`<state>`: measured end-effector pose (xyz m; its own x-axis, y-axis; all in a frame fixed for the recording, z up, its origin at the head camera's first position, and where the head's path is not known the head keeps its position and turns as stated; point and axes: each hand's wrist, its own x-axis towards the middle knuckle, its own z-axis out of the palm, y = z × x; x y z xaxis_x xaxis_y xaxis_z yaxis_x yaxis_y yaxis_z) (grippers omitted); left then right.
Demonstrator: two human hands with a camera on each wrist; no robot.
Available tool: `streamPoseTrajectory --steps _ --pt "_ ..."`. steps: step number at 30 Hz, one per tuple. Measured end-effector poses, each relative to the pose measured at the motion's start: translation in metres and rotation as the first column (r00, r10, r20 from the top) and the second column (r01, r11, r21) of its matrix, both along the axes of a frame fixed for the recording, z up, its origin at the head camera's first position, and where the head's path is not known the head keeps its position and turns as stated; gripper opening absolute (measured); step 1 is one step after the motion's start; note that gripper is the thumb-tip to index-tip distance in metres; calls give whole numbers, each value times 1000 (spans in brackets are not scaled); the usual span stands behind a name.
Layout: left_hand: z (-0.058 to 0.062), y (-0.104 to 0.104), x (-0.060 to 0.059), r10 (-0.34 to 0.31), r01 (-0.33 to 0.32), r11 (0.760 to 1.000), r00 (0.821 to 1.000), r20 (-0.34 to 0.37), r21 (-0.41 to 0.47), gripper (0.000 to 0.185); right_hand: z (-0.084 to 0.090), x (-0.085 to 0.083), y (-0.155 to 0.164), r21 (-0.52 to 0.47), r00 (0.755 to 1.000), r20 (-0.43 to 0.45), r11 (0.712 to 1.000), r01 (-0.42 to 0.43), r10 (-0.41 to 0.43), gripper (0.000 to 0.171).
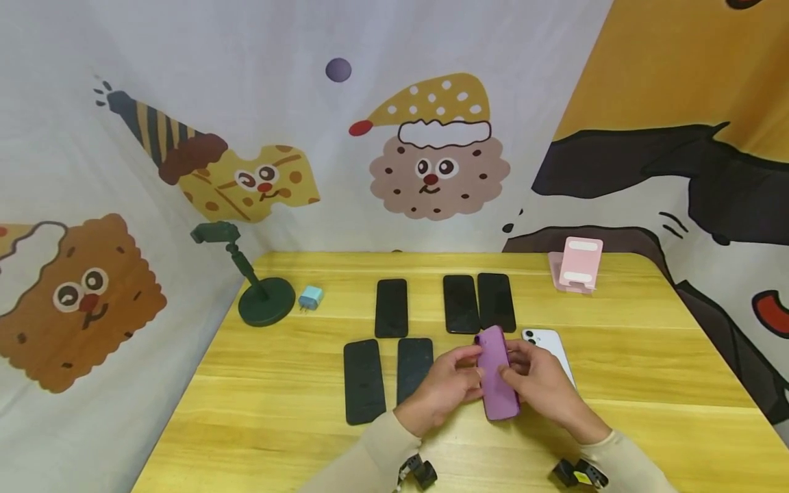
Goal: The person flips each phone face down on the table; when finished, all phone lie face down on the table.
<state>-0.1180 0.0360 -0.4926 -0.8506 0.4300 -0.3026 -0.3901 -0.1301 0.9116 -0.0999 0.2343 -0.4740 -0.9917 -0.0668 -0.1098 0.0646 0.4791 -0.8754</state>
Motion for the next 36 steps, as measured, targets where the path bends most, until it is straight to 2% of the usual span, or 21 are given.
streamPoseTrajectory --steps 3,5,10,14,18,27,32,36 --pt "0 -1 -2 61 -62 998 998 32 21 46 10 2 1 19 998 -61 1000 2 -1 45" --pt "-1 -1 -3 77 -79 996 996 52 31 45 16 3 1 34 996 -95 999 6 -2 44" --pt "-4 -2 -4 51 -55 997 995 81 45 35 25 7 -5 10 994 -112 1000 -10 11 46" --pt "-6 -3 -4 30 -34 999 996 89 43 25 25 7 -9 -10 994 -109 1000 -17 16 48" --pt "-5 -6 -6 29 -33 999 995 90 38 23 25 7 -9 0 994 -109 1000 -8 8 47" --pt "1 -11 -5 35 -34 999 999 19 -29 31 16 3 -2 17 997 -73 1000 10 -9 53" --pt "1 -8 -2 37 -38 999 999 -4 -39 43 7 1 8 -19 1000 10 1000 11 -11 56" --pt "1 -6 -1 46 -46 998 999 -4 -50 44 0 -2 13 -26 999 52 1000 9 -7 57"
